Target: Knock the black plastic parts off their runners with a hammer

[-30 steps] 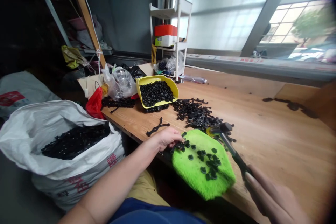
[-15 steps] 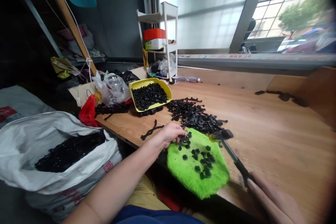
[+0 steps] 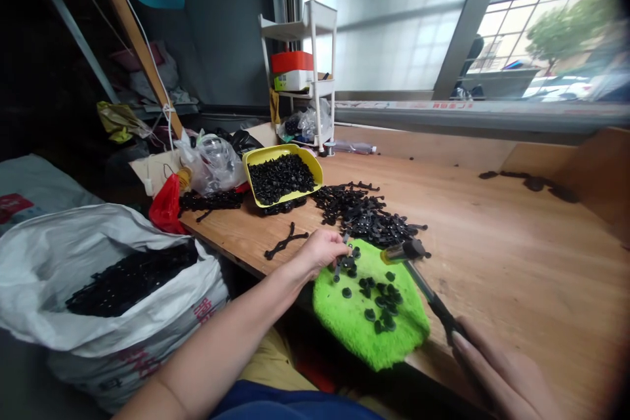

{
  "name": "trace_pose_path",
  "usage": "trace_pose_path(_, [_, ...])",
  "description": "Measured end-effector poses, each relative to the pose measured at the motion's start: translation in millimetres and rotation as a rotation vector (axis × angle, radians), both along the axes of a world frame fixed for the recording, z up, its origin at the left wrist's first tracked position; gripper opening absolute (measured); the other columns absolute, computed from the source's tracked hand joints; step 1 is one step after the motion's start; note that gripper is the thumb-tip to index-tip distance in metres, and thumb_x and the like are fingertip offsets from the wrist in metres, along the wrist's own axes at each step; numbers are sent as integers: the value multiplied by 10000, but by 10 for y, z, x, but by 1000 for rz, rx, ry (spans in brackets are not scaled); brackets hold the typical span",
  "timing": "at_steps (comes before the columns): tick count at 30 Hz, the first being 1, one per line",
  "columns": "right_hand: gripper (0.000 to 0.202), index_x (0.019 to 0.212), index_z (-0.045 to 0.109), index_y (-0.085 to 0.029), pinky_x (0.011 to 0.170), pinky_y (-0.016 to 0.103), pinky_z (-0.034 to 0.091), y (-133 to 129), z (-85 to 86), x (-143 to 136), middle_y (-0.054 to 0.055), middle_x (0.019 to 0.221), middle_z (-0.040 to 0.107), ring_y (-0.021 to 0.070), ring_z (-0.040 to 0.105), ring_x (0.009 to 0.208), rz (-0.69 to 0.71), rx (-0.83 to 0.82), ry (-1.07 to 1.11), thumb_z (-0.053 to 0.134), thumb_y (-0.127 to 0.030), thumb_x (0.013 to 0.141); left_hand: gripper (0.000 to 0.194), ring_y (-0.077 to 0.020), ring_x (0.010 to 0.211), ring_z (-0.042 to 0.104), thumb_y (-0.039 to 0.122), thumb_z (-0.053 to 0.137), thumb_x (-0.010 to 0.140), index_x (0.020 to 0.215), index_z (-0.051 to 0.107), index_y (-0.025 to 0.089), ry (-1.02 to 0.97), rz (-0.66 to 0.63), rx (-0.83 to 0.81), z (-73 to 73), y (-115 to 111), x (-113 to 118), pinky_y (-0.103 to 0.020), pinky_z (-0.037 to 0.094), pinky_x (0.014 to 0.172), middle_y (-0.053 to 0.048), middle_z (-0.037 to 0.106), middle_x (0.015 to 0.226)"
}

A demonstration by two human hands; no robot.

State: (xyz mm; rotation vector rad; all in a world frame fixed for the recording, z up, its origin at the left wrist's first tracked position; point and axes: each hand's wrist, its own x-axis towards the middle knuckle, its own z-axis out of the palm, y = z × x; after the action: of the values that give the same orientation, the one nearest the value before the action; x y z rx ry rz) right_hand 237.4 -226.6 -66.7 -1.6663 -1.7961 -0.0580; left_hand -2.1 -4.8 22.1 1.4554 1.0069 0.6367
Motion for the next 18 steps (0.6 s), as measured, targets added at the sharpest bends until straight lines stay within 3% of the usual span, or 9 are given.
trace_pose_path(3, [346, 1237, 437, -290, 794, 311, 467, 116, 96, 0, -4, 1224, 482, 225, 504, 1033, 12, -65, -122, 366, -400, 917, 160, -42, 371, 389, 164, 615, 605, 539, 472, 138, 21, 19, 16, -19, 9, 10, -160, 276, 369, 56, 454, 449])
trace_pose_path(5, [331, 1244, 412, -297, 732, 249, 486, 202, 202, -66, -21, 1173, 524, 192, 515, 1018, -51, -135, -129, 355, -395, 932, 167, -45, 378, 387, 175, 618, 597, 536, 466, 141, 26, 37, 34, -28, 10, 15, -161, 272, 373, 57, 450, 450])
trace_pose_path(8, [348, 1194, 445, -240, 561, 212, 488, 314, 410, -235, 38, 1102, 567, 213, 530, 995, -78, -86, -165, 327, -435, 932, 164, -44, 399, 383, 169, 618, 588, 535, 466, 140, 15, 49, 38, -21, -1, 17, -161, 285, 397, 57, 452, 465])
trace_pose_path(11, [342, 1114, 474, -212, 432, 214, 450, 370, 583, -360, 18, 724, 627, 189, 613, 645, 18, -197, -219, 258, -420, 951, 157, -41, 430, 387, 157, 617, 584, 538, 468, 136, 8, 59, 30, -8, -17, 14, -160, 298, 428, 50, 469, 499])
trace_pose_path(16, [364, 1190, 420, -196, 563, 276, 503, 349, 614, -348, 107, 962, 613, 235, 609, 791, -49, -1, -348, 250, -403, 944, 156, -46, 435, 379, 165, 611, 583, 549, 460, 141, -69, 53, 42, -57, -13, 19, -163, 266, 433, 59, 450, 485])
trace_pose_path(18, [348, 1153, 439, -200, 426, 231, 457, 342, 602, -339, 54, 740, 627, 205, 612, 610, -6, -127, -338, 255, -411, 947, 145, -44, 426, 364, 162, 607, 582, 553, 466, 140, -60, 57, 58, -82, -8, 22, -163, 243, 425, 64, 438, 475])
